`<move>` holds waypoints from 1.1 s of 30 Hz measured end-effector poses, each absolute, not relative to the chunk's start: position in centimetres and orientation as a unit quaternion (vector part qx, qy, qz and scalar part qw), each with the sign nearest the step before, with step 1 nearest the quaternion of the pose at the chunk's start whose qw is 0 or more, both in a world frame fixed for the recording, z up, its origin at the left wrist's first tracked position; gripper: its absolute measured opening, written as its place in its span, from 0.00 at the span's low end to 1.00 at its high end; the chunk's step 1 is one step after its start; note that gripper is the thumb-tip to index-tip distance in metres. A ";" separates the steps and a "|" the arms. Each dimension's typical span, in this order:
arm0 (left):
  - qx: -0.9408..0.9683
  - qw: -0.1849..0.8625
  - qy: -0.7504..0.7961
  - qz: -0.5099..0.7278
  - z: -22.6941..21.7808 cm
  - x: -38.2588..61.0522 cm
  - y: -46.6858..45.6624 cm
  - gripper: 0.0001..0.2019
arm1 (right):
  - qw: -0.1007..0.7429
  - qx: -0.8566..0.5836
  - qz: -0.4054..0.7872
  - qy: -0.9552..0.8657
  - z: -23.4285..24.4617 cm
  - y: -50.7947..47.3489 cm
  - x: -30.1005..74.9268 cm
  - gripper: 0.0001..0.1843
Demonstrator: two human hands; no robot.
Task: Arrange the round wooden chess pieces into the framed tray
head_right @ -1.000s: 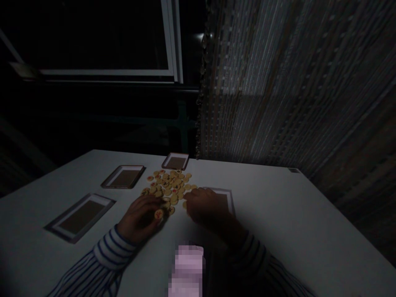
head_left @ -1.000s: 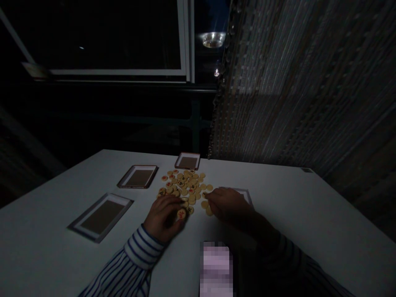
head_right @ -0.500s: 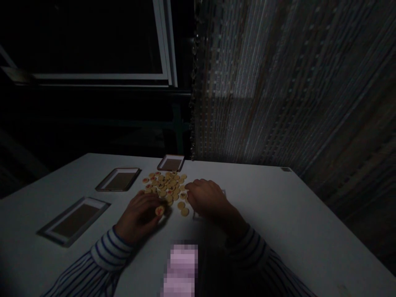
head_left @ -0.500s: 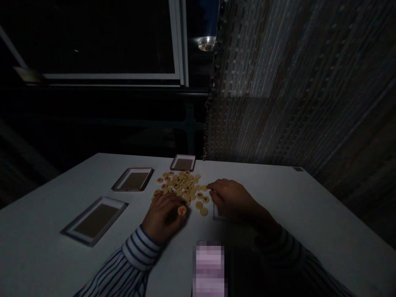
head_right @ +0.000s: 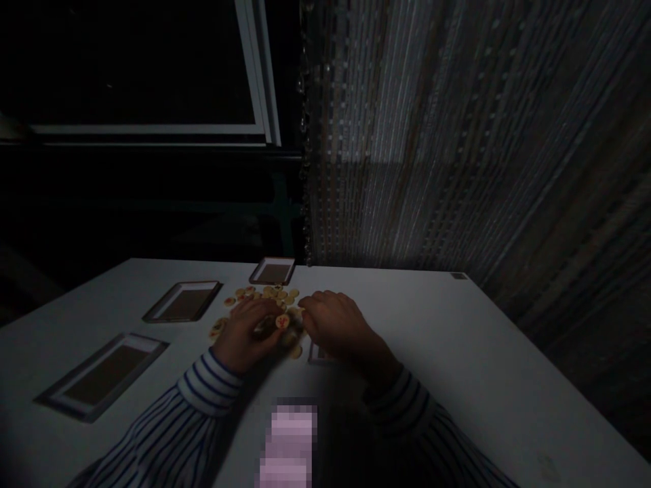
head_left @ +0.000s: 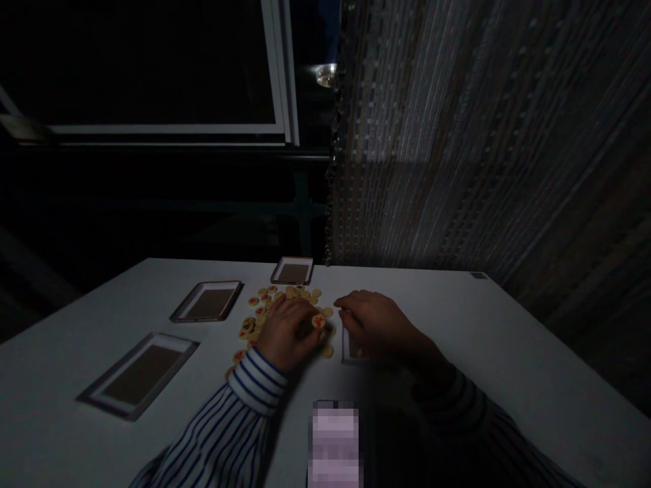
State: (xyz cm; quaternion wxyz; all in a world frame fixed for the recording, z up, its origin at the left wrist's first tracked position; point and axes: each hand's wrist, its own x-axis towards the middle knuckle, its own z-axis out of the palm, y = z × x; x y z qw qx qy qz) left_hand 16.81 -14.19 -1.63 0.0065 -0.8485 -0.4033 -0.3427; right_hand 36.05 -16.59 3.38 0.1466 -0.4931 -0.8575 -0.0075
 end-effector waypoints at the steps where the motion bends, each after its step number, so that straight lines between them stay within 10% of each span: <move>1: -0.845 0.007 -0.403 -0.351 -1.6 17.2 -13.9 0.10 | 0.148 -0.494 -0.007 -0.857 3.4 -16.6 36.1 0.15; 33: -0.751 -0.132 -0.419 -0.493 -6.4 20.8 -14.6 0.11 | 0.221 -0.493 0.194 -0.819 1.6 -15.1 37.0 0.12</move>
